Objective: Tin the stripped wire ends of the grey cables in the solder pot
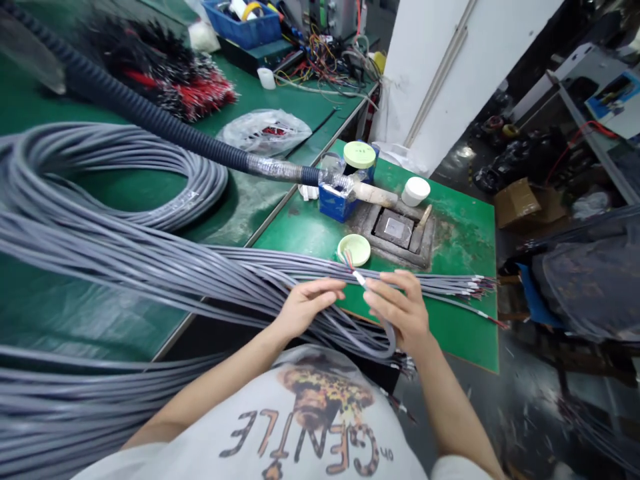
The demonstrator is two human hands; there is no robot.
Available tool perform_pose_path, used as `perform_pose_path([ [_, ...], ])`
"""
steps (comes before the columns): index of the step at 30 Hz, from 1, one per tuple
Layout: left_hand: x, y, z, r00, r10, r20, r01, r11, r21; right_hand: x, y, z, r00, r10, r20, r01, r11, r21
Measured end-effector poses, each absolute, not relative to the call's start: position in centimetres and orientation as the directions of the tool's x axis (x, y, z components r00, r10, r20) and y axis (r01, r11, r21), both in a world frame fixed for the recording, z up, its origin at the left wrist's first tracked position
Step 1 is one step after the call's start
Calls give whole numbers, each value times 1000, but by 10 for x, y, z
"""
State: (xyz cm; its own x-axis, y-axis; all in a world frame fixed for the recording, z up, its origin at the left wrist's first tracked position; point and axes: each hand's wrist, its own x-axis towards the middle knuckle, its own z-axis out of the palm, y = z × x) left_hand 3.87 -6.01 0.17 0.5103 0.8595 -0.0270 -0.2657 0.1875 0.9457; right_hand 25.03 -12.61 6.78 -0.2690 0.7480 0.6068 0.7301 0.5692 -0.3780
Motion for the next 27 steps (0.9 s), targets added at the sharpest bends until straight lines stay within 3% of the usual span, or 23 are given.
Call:
perform_pose_path([
  [2, 49, -68, -1, 566, 821, -70, -358, 321, 877, 246, -140, 56, -306, 754, 581, 736, 575, -358],
  [8, 57, -77, -5, 622, 781, -54, -474, 430, 768, 241, -170, 31, -348, 751, 561, 736, 589, -332],
  [16, 53, -79, -6, 633, 765, -117, -369, 431, 824, 239, -182, 21, -349, 773, 530, 753, 568, -333],
  [27, 51, -82, -11, 655, 744, -132, -386, 480, 788, 234, -186, 29, -399, 760, 514, 769, 582, -263],
])
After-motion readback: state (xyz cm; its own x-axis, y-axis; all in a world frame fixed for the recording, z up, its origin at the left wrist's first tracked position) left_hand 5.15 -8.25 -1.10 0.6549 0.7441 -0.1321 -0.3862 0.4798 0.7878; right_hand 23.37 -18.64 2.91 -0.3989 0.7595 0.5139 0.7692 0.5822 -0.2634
